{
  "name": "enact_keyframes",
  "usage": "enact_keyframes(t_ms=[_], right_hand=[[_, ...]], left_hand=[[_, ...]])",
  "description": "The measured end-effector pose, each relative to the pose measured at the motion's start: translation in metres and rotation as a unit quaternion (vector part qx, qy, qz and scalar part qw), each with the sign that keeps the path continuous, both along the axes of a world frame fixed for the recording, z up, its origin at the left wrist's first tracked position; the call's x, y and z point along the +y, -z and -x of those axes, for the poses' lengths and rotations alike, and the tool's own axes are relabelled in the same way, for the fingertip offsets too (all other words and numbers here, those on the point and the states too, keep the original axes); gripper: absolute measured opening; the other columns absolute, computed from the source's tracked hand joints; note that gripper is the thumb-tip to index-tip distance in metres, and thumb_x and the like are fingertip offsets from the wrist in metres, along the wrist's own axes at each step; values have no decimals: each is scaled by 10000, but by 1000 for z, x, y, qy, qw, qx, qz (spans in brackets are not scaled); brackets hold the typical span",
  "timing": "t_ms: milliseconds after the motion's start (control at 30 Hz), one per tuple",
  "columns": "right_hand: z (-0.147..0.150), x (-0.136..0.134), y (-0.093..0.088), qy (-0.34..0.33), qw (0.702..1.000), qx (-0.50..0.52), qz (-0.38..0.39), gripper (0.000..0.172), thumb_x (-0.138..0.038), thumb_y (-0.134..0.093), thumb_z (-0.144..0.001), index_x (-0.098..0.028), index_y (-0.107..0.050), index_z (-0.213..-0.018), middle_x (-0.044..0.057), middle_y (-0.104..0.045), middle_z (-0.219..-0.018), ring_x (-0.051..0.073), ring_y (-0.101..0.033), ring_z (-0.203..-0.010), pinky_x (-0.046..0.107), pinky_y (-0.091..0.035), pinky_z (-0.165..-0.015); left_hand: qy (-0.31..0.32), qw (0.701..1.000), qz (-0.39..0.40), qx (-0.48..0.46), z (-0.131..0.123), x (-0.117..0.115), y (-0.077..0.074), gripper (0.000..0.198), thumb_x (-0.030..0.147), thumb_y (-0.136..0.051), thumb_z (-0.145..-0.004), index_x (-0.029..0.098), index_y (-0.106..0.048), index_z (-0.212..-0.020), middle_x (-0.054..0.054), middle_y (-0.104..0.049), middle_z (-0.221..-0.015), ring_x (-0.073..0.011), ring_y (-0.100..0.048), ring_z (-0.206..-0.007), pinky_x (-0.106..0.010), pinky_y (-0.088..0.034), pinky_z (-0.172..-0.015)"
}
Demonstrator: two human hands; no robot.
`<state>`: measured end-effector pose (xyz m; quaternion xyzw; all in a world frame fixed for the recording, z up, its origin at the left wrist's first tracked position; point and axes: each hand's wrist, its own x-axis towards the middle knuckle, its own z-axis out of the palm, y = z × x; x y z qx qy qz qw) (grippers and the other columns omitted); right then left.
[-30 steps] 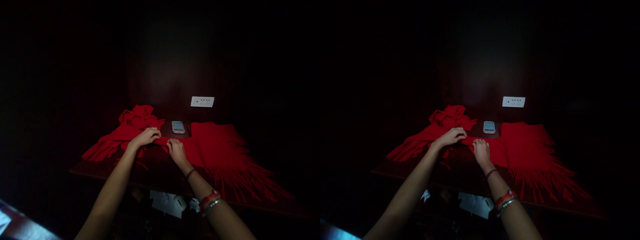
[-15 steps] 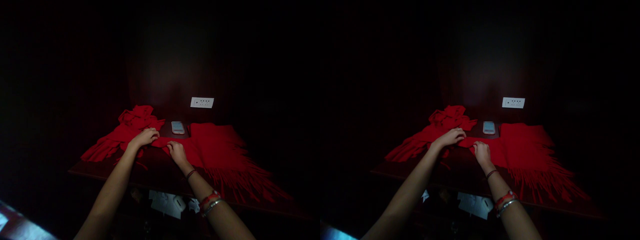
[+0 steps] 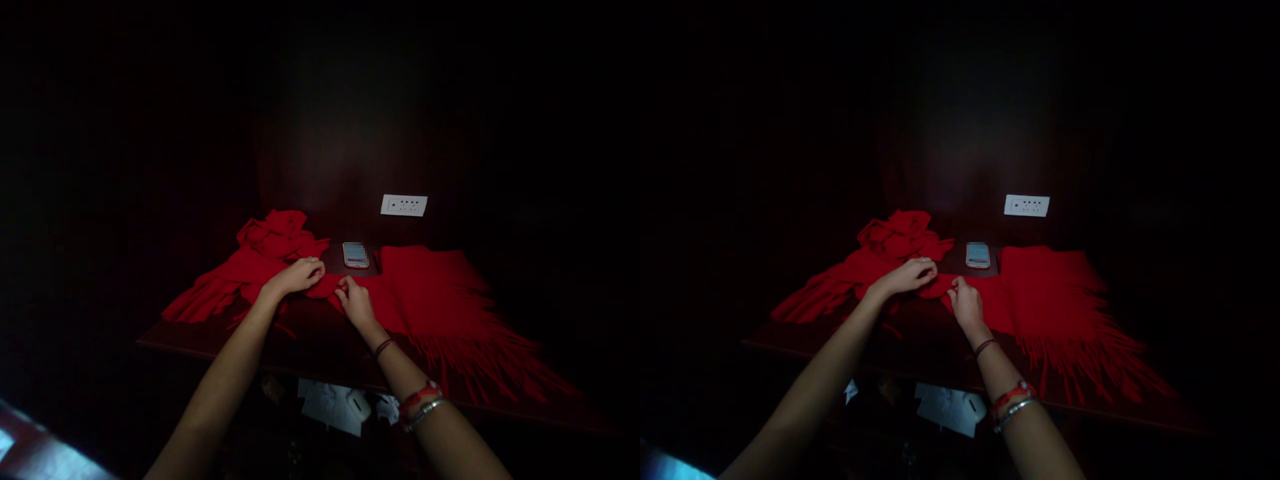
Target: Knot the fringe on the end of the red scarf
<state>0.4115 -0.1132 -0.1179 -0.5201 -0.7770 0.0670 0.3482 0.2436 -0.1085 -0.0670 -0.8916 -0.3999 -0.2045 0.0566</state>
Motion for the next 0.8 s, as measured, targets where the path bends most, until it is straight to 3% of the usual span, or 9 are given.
enact_keyframes(t_ms=[167, 267, 467, 633, 800], right_hand=[[-2, -1, -2, 5, 1000, 7, -12, 113, -199, -444, -782, -174, -543, -830, 27, -622, -757, 134, -562, -692, 202, -346, -594], [-3, -2, -2, 21, 1000, 1, 2, 144, -237, -438, -792, -173, -553, -851, 36, -624, -770, 140, -565, -712, 207, -351, -604], [-3, -7, -3, 11, 997, -71, -31, 191, -253, -432, -800, -166, -601, -813, 74, -598, -855, 149, -544, -766, 219, -355, -666], [-3, -9, -5, -4, 997, -32, -65, 162, -226, -435, -799, -160, -562, -876, 48, -603, -814, 142, -541, -745, 212, -354, -646], [-3, -9, -5, -8, 998, -29, -47, 158, -217, -414, -815, -160, -560, -801, 38, -619, -737, 135, -552, -665, 206, -341, -593]], left_hand=[[26, 999, 32, 26, -6, -3, 5, 268, 345, -566, -689, 177, -499, -887, -13, -526, -820, -138, -490, -737, -214, -379, -644], [-4, 999, -1, 37, -6, 0, 5, 121, 241, -445, -787, 178, -537, -835, -22, -545, -802, -137, -503, -751, -223, -373, -680], [-43, 999, -22, -8, 3, 6, 1, 219, 216, -358, -838, 162, -566, -796, -25, -581, -772, -130, -520, -749, -223, -363, -719], [-19, 1000, 17, 2, 4, 3, 0, 187, 266, -412, -817, 163, -568, -812, -18, -580, -777, -125, -517, -738, -204, -366, -681], [18, 1000, 19, -5, 3, 1, -2, 189, 312, -465, -791, 165, -572, -845, -19, -560, -786, -125, -507, -750, -202, -364, -689]])
